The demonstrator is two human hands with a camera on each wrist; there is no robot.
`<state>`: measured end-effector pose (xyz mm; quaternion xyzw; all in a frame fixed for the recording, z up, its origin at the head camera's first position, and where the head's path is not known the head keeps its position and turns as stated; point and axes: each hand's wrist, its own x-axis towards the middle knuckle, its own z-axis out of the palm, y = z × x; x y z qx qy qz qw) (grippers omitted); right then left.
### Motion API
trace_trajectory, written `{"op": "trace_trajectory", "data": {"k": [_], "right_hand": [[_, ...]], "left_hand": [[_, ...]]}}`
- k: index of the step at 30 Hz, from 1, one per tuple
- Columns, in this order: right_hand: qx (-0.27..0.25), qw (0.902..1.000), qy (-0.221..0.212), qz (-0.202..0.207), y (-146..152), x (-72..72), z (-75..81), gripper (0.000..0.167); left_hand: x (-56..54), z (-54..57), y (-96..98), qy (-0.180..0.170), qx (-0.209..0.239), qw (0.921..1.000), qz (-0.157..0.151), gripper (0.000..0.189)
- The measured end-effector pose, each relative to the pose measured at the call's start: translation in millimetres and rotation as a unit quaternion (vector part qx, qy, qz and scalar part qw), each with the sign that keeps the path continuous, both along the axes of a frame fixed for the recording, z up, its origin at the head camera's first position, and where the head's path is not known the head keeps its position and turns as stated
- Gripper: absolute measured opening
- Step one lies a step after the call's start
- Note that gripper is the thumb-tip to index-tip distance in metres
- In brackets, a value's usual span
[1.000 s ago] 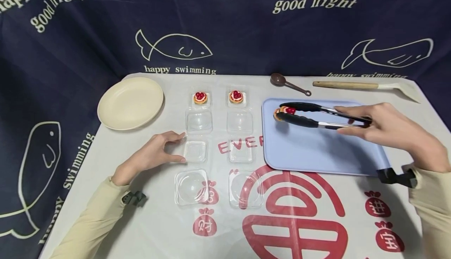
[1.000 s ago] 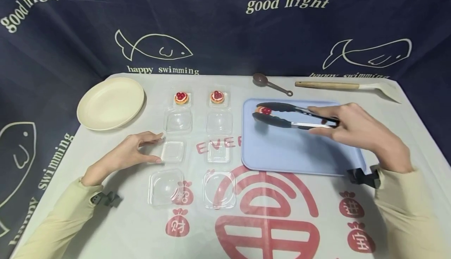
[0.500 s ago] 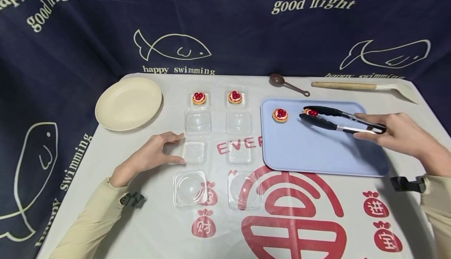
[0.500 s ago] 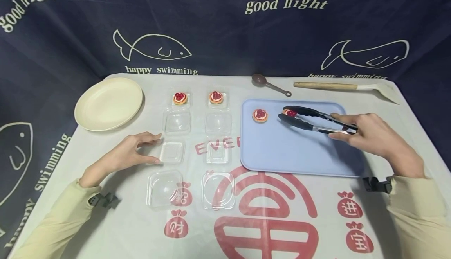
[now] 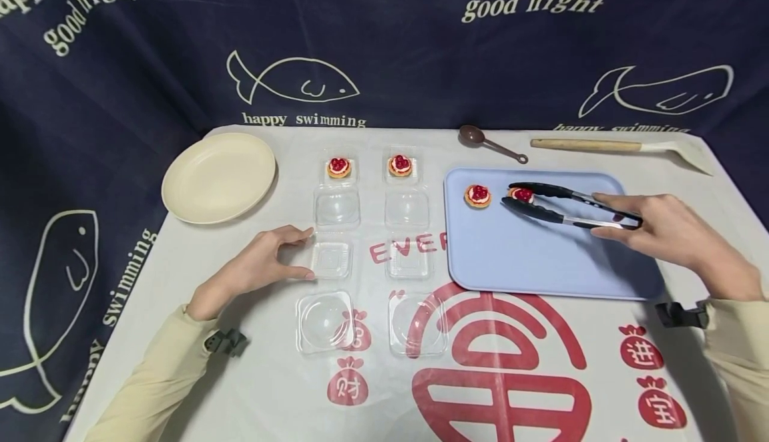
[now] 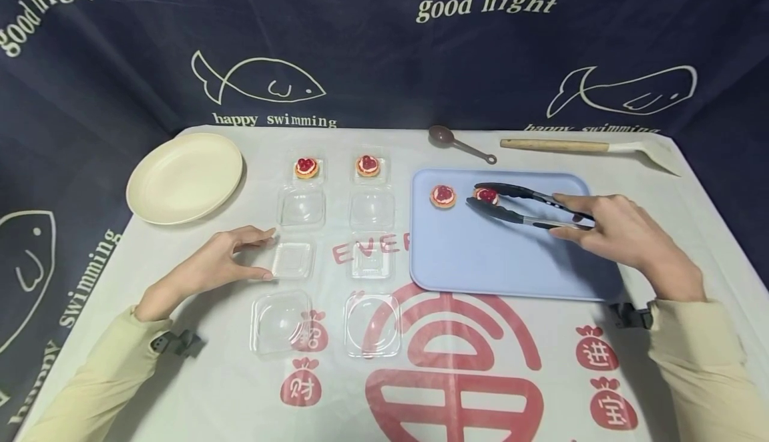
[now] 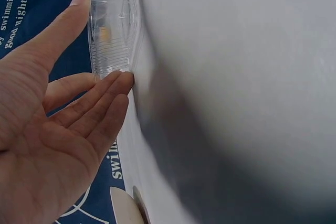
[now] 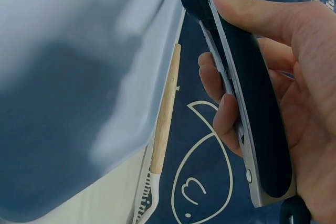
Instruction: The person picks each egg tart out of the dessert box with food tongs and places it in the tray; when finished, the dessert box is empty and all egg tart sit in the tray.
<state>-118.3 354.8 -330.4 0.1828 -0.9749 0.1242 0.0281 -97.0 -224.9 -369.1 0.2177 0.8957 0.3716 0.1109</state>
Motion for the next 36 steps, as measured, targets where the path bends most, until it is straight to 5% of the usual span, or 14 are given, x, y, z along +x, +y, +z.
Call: {"op": "trace_trajectory", "data": {"k": [22,29,36], "right_hand": [[-0.024,0.9983,-0.029,-0.044,1,2.7,1.5,0.071],[-0.034,0.9986,-0.016,-0.038,-1,6.5,4.1,0.070],[-0.036,0.9988,-0.012,-0.031,-5,8.6,4.9,0.070]], "left_hand": [[-0.8,4.6,-0.7,-0.005,-0.014,0.9996,-0.025,0.070],[-4.1,8.0,-4.0,-0.028,-0.008,0.9994,-0.017,0.054],[-23.2,22.4,8.6,0.042,0.020,0.9989,-0.002,0.034]]}}
